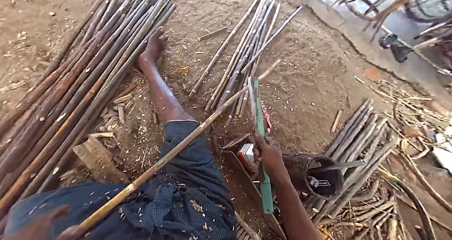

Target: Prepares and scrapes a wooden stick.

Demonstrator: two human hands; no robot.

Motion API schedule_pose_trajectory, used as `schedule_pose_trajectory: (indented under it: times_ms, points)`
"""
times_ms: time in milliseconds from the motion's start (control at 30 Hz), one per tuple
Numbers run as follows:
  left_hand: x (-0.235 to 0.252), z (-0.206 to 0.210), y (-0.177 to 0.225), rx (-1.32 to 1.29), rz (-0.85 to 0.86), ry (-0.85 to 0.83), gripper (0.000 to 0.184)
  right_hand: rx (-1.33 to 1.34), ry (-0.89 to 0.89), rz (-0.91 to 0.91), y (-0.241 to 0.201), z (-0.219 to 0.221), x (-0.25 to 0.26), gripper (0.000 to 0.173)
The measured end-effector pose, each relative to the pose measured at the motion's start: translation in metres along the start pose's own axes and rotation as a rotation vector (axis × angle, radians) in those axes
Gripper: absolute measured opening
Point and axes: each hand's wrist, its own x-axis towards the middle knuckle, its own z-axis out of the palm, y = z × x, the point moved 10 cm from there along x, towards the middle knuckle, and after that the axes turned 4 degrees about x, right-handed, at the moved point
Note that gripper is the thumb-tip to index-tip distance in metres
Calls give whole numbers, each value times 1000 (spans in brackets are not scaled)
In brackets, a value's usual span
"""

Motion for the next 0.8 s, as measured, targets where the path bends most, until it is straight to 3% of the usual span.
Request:
schedule_pose_trajectory:
  times_ms: [100,167,333,433,600,700,733,800]
  points:
    - [55,27,95,133,88,62,69,-348,-221,19,25,69,-23,57]
    - [73,47,119,119,122,208,60,-424,-335,-2,38,100,-37,50]
    - [72,71,92,-67,117,231,67,-260,-129,9,36,54,-16,54]
    - [69,69,86,-63,93,254,68,-529,-379,-112,28,90,-42,45]
    - [71,70,90,-53,75,288,65,-329,-244,-6,32,66,-26,56]
    - [71,67,95,-35,68,309,66,-681,-534,-129,24,103,-60,49]
    - [71,66,97,-22,68,316,67,-661,-509,-113,20,99,-57,50]
    - [71,64,103,10,68,352,70,-430,-276,-17,16,69,-27,51]
